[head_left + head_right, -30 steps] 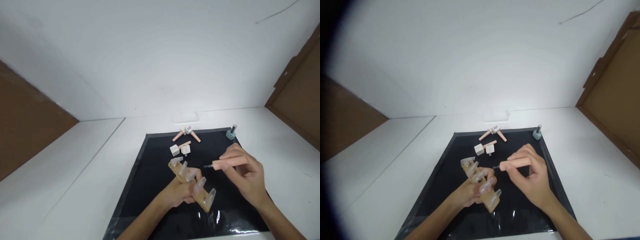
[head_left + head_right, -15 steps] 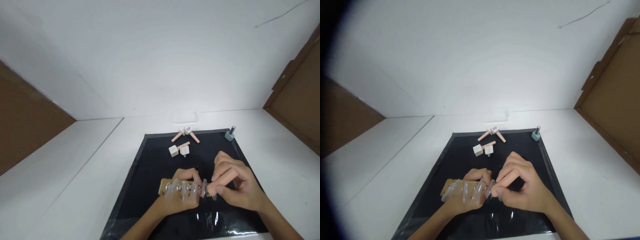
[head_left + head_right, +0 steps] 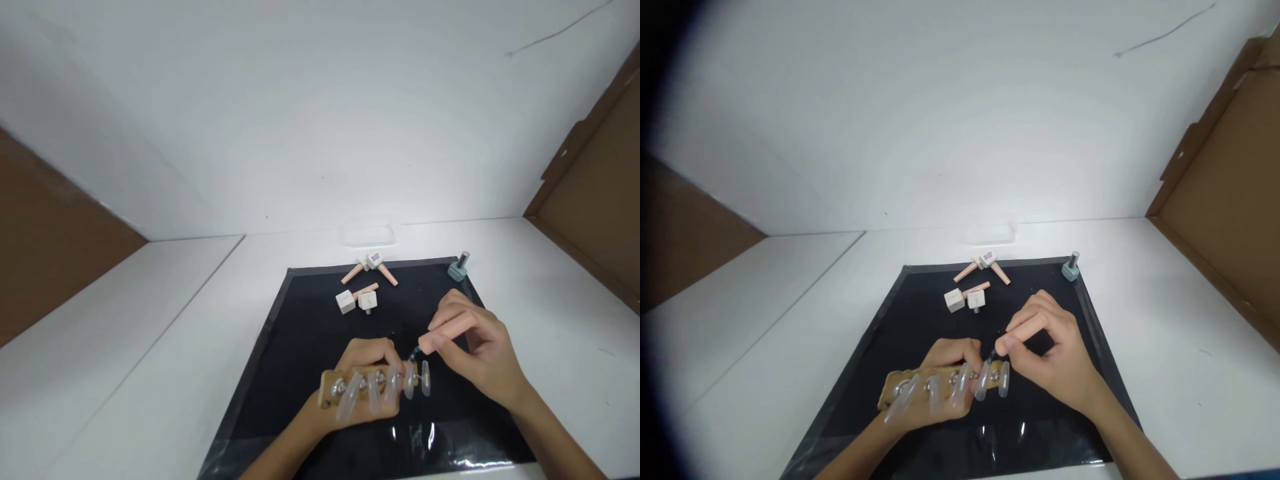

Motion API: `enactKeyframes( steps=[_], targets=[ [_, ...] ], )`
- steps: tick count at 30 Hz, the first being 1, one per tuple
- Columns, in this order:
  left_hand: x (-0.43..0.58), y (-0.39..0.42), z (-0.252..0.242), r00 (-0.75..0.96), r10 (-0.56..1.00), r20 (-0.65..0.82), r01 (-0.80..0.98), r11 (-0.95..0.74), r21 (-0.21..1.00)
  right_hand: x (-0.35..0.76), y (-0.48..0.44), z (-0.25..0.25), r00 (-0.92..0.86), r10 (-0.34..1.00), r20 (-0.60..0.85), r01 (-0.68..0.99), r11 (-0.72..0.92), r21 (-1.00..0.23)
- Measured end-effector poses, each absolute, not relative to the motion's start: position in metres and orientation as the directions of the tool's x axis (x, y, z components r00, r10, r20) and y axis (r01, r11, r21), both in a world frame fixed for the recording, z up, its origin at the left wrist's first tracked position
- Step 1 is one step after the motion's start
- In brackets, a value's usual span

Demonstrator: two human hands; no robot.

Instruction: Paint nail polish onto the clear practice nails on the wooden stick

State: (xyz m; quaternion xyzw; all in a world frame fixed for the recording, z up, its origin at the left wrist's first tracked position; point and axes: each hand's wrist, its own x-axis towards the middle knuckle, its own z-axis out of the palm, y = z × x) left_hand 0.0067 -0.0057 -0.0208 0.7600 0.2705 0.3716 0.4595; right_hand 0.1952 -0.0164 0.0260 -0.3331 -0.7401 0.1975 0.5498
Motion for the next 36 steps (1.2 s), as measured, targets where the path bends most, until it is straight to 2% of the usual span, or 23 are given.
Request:
enactKeyframes(
  steps=[3, 7, 9, 14, 22, 25, 28, 30, 36],
  targets=[
    [0.004, -0.003, -0.024, 0.602, 0.730, 0.324, 0.065, -0.449, 0.891, 0.197, -0.017, 0.025, -0.135, 0.714, 0.687, 0.281, 0.693, -0.664],
    [0.006, 0.002, -0.021, 0.614, 0.715, 0.334, 0.059, -0.464, 0.884, 0.197, -0.016, 0.027, -0.301, 0.663, 0.685, 0.159, 0.743, -0.650],
    [0.009, 0.004, -0.018, 0.618, 0.712, 0.334, 0.067, -0.470, 0.880, 0.196, -0.015, 0.029, -0.354, 0.647, 0.676, 0.158, 0.753, -0.638],
    [0.009, 0.004, -0.019, 0.632, 0.701, 0.329, 0.116, -0.506, 0.855, 0.195, -0.015, 0.031, -0.344, 0.653, 0.674, 0.278, 0.757, -0.591],
    [0.005, 0.001, -0.028, 0.639, 0.675, 0.370, 0.122, -0.564, 0.817, 0.196, -0.014, 0.025, -0.204, 0.668, 0.716, 0.442, 0.715, -0.541],
    [0.004, 0.002, -0.031, 0.639, 0.675, 0.370, 0.125, -0.565, 0.816, 0.197, -0.013, 0.025, -0.205, 0.657, 0.725, 0.359, 0.740, -0.569],
    [0.004, 0.004, -0.033, 0.649, 0.664, 0.372, 0.127, -0.576, 0.807, 0.197, -0.014, 0.027, -0.308, 0.634, 0.709, 0.233, 0.773, -0.590],
    [0.005, 0.005, -0.033, 0.651, 0.658, 0.378, 0.131, -0.589, 0.798, 0.196, -0.016, 0.028, -0.370, 0.633, 0.680, 0.218, 0.771, -0.598],
    [0.008, 0.007, -0.033, 0.673, 0.604, 0.427, 0.117, -0.656, 0.745, 0.196, -0.015, 0.029, -0.386, 0.665, 0.639, 0.395, 0.746, -0.537]
  ],
)
